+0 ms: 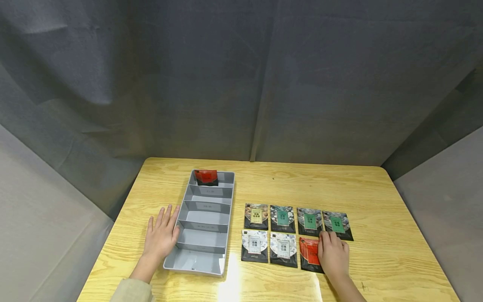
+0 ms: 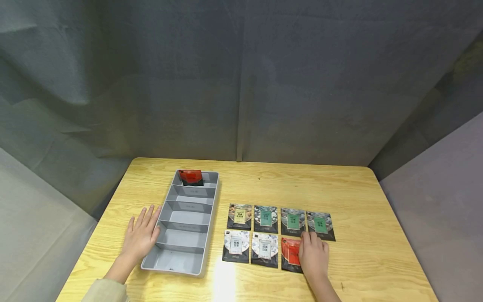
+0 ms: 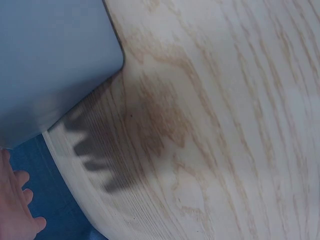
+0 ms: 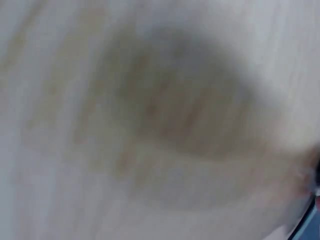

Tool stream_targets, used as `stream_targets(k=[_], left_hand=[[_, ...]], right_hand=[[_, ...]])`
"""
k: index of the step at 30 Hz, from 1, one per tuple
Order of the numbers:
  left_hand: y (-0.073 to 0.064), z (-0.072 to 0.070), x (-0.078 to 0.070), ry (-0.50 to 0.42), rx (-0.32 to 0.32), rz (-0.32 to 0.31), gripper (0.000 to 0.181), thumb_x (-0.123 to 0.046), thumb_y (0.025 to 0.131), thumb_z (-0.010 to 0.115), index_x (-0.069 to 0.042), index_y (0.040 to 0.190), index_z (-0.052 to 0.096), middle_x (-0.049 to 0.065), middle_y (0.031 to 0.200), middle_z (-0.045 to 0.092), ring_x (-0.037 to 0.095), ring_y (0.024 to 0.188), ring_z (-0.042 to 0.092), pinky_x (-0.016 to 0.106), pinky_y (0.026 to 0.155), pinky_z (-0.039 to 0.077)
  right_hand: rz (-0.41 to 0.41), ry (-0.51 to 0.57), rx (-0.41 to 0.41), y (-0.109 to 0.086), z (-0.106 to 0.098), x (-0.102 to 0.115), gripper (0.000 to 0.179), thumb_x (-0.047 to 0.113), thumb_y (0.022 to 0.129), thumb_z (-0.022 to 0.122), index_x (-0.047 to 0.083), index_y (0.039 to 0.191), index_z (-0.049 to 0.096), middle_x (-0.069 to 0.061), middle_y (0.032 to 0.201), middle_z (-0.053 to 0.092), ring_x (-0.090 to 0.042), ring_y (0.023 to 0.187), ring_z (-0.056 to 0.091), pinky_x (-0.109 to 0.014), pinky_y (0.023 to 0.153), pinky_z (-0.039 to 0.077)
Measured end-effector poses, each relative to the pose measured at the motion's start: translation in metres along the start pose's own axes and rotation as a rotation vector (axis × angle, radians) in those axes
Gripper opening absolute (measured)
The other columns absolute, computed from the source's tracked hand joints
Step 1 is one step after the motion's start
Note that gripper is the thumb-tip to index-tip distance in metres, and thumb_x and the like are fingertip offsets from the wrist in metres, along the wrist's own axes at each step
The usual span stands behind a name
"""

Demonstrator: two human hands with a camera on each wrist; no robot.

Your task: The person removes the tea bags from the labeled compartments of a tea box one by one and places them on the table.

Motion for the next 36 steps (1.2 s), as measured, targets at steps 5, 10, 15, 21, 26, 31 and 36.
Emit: stream_targets(k=[5, 10, 15, 21, 26, 31, 36], left_hand=[[0.000, 0.001, 0.000, 0.002, 0.003, 0.000, 0.054, -0.029, 0.094, 0.038, -0.015, 0.145, 0.026, 0.012, 0.151, 0.019, 0.034, 0.138, 0.012, 0.057, 0.109, 0.003], [0.000, 0.000, -0.001, 0.002, 0.001, 0.002, 0.055, -0.029, 0.094, 0.038, -0.014, 0.145, 0.025, 0.013, 0.151, 0.019, 0.035, 0.137, 0.013, 0.057, 0.109, 0.003], [0.000, -0.001, -0.001, 0.004, -0.007, 0.003, 0.055, -0.029, 0.094, 0.039, -0.015, 0.145, 0.025, 0.013, 0.150, 0.021, 0.035, 0.137, 0.015, 0.058, 0.109, 0.004], [0.000, -0.001, -0.001, -0.006, -0.001, 0.002, 0.055, -0.029, 0.094, 0.038, -0.015, 0.145, 0.025, 0.013, 0.150, 0.021, 0.036, 0.137, 0.015, 0.058, 0.109, 0.004], [-0.001, -0.001, -0.002, -0.007, -0.006, 0.004, 0.054, -0.029, 0.094, 0.039, -0.015, 0.145, 0.026, 0.014, 0.150, 0.022, 0.036, 0.137, 0.015, 0.058, 0.109, 0.004], [-0.001, -0.002, -0.002, -0.007, 0.003, 0.002, 0.055, -0.029, 0.094, 0.038, -0.015, 0.146, 0.025, 0.014, 0.150, 0.021, 0.036, 0.137, 0.014, 0.058, 0.109, 0.004], [-0.001, -0.003, -0.001, -0.009, 0.012, 0.001, 0.055, -0.029, 0.095, 0.038, -0.015, 0.146, 0.024, 0.014, 0.150, 0.020, 0.035, 0.138, 0.011, 0.058, 0.109, 0.003]], right_hand=[[-0.024, 0.039, -0.019, 0.012, -0.007, 0.013, 0.010, 0.011, 0.084, 0.060, 0.005, 0.093, 0.060, -0.012, 0.089, 0.058, -0.033, 0.082, 0.054, -0.054, 0.079, 0.036], [-0.074, 0.084, -0.046, 0.029, -0.009, 0.034, 0.010, 0.010, 0.083, 0.061, 0.006, 0.093, 0.061, -0.010, 0.087, 0.060, -0.031, 0.083, 0.056, -0.053, 0.077, 0.038], [-0.125, 0.122, -0.066, 0.049, -0.007, 0.063, 0.013, 0.010, 0.084, 0.062, 0.007, 0.096, 0.061, -0.009, 0.088, 0.061, -0.030, 0.083, 0.058, -0.051, 0.076, 0.041], [-0.165, 0.168, -0.019, 0.075, -0.001, 0.105, 0.014, 0.012, 0.087, 0.058, 0.009, 0.101, 0.059, -0.008, 0.094, 0.061, -0.028, 0.088, 0.057, -0.048, 0.083, 0.041], [-0.223, 0.189, -0.015, 0.097, 0.006, 0.140, 0.018, 0.012, 0.087, 0.059, 0.010, 0.105, 0.058, -0.006, 0.095, 0.061, -0.026, 0.088, 0.057, -0.045, 0.081, 0.043], [-0.274, 0.203, -0.004, 0.120, 0.005, 0.179, 0.022, 0.015, 0.088, 0.060, 0.012, 0.110, 0.056, -0.005, 0.100, 0.061, -0.023, 0.092, 0.057, -0.043, 0.082, 0.045], [-0.317, 0.211, 0.040, 0.142, 0.003, 0.216, 0.024, 0.017, 0.090, 0.056, 0.013, 0.114, 0.055, -0.004, 0.104, 0.061, -0.022, 0.095, 0.056, -0.041, 0.084, 0.044]])
Point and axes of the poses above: each hand's wrist, its own y-axis towards the middle knuckle, its own z-axis out of the palm, x = y × z, the point moved 4 cm from there along y, towards the middle knuckle
